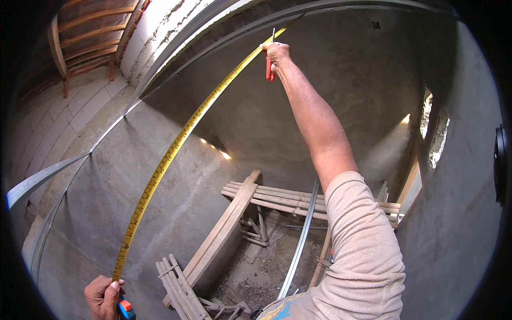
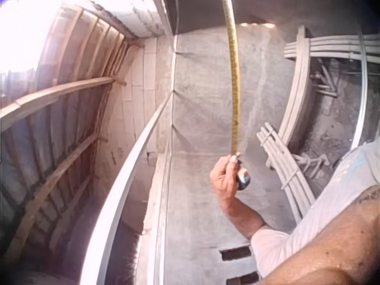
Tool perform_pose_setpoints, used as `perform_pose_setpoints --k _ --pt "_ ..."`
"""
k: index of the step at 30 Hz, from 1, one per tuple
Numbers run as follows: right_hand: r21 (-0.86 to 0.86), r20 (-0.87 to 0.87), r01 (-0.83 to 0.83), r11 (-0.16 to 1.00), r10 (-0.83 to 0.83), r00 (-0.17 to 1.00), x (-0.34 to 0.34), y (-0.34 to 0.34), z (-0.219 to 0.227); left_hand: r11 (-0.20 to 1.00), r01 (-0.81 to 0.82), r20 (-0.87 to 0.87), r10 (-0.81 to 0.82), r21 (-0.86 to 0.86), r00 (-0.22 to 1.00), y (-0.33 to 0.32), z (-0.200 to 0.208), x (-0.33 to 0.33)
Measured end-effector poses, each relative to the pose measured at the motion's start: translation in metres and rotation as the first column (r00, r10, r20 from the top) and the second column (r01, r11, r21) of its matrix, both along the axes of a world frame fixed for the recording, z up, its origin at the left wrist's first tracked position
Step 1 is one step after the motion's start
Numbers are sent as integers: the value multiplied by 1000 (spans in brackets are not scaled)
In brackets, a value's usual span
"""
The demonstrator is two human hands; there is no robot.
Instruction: The person measures metal studs using a tape measure and a pen, then cuts the metal studs using shears.
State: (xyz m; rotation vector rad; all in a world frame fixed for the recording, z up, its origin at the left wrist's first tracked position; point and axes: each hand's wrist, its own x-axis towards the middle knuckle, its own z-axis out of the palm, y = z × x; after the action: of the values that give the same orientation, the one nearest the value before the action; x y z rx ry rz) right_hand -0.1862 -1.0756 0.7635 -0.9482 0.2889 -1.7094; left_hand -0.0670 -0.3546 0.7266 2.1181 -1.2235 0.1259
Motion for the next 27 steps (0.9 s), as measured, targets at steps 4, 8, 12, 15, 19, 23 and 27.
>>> perform_pose_setpoints --k 4,8,12,15,19,23,27 --pt "-3 3 -22 1000 22 1000 1 3 -1 999 -33 4 33 -11 999 4 7 -2" --pt "6 -82 3 1000 -3 997 -2 -3 -3 999 -40 27 40 -21 999 4 11 -5" --pt "-16 -116 -51 999 48 992 -1 3 -11 991 -119 -3 119 -60 993 3 8 -2" --pt "11 -85 -63 998 64 994 -2 10 -11 996 -61 127 69 -66 989 19 2 32" --pt "37 -149 -49 998 54 987 -5 17 -35 983 -121 163 143 -140 976 27 9 43" --pt "39 -235 -127 991 132 963 -7 34 -90 970 -155 200 191 -186 961 52 10 62" --pt "244 -300 -304 921 370 879 8 68 -196 950 -239 227 282 -198 932 84 7 64"
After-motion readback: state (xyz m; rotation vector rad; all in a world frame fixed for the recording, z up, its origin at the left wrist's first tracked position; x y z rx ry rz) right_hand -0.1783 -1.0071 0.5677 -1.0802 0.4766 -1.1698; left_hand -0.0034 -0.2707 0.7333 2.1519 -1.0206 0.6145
